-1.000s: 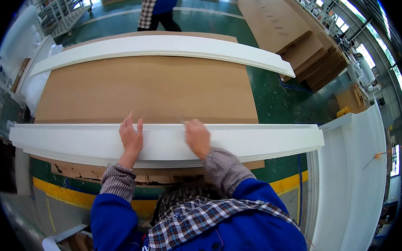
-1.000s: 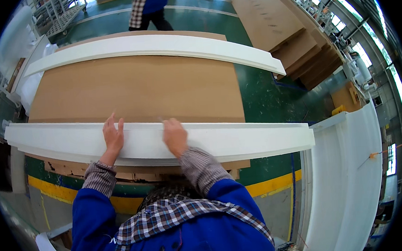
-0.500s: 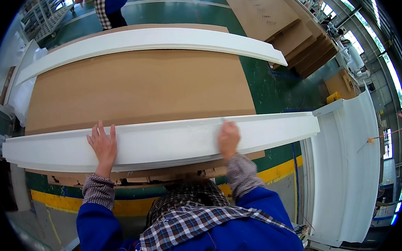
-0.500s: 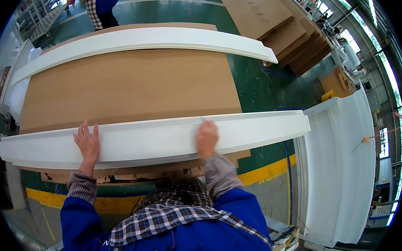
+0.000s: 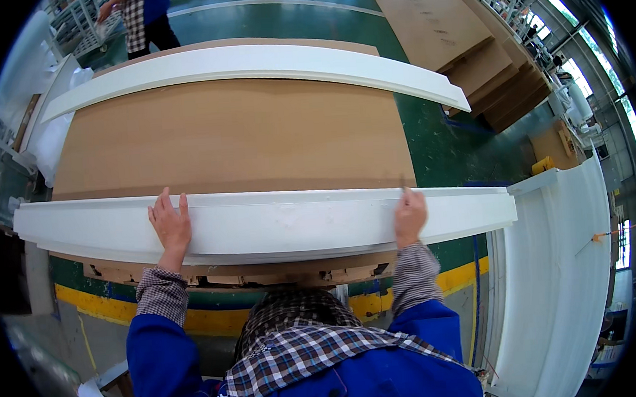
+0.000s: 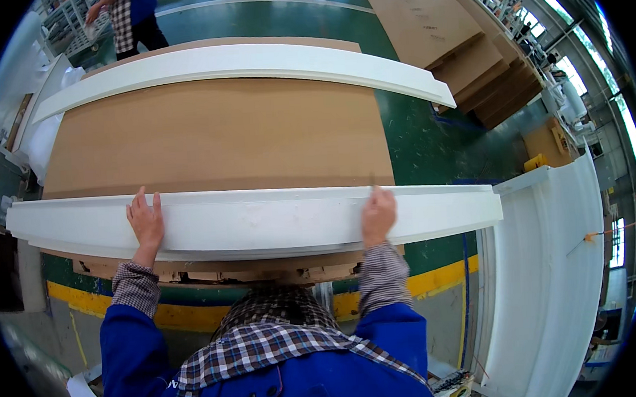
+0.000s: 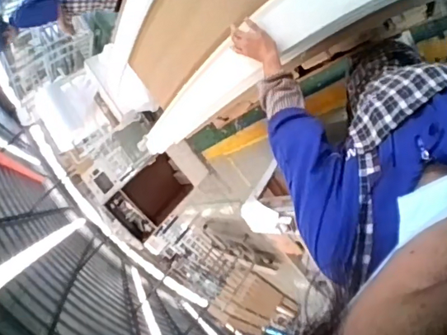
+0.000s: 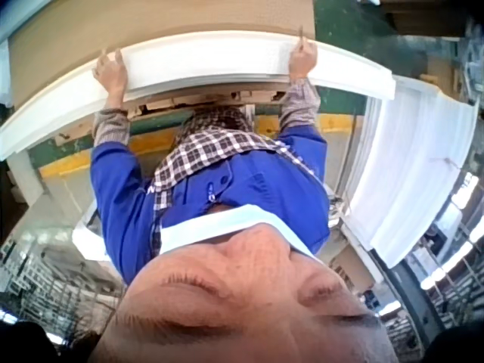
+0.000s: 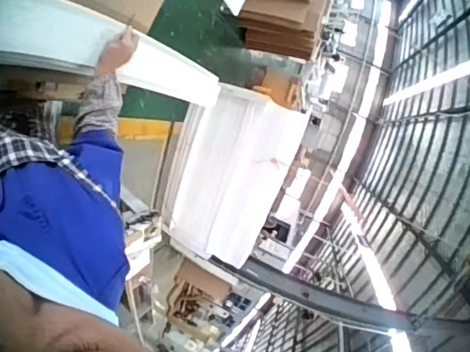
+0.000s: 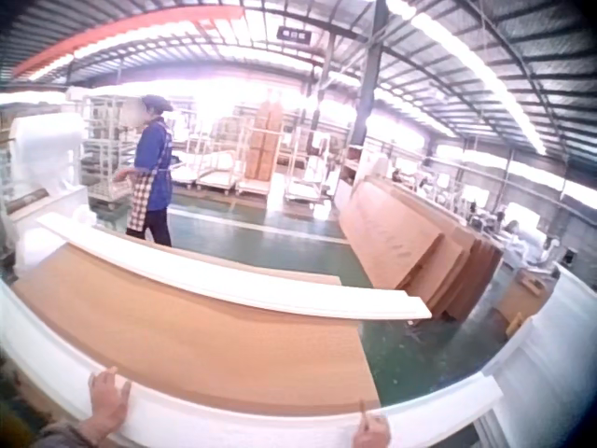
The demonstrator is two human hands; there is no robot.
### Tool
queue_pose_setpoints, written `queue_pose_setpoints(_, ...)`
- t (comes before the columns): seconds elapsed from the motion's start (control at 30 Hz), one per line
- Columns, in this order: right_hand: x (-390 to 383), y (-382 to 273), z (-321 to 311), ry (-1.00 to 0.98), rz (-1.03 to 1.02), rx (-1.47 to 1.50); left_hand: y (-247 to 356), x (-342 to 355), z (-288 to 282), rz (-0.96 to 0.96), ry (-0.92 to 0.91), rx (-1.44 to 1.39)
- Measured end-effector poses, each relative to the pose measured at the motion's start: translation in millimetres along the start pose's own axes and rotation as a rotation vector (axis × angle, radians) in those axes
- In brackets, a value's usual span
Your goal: The person uses a utility knife to scrape and smooth the surface of long white wooden planks. They work on the edges and flat surfaces of the planks, removing excess material. Another person is visible in the background wiping a similar plank with a cloth.
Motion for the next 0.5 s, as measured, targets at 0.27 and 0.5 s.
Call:
queue_pose_setpoints(0.27, -46, -86, 47, -0.109, -0.116, 0.152, 9, 0, -2, 0.003, -0.020, 0.039)
queue_pose_setpoints(0.5, -39, -95, 41, -0.166, -0.092, 0.267, -9, 2, 8, 0.003, -0.031, 0.022)
Point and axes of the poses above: each hand's wrist, its own x-axis towards the middle knuckle, its own z-axis out of the palm, y = z × x, the point moved 5 cm from there along x, towards the middle knuckle, and after that the axes turned 4 degrees about x, right-handed, at the moved point
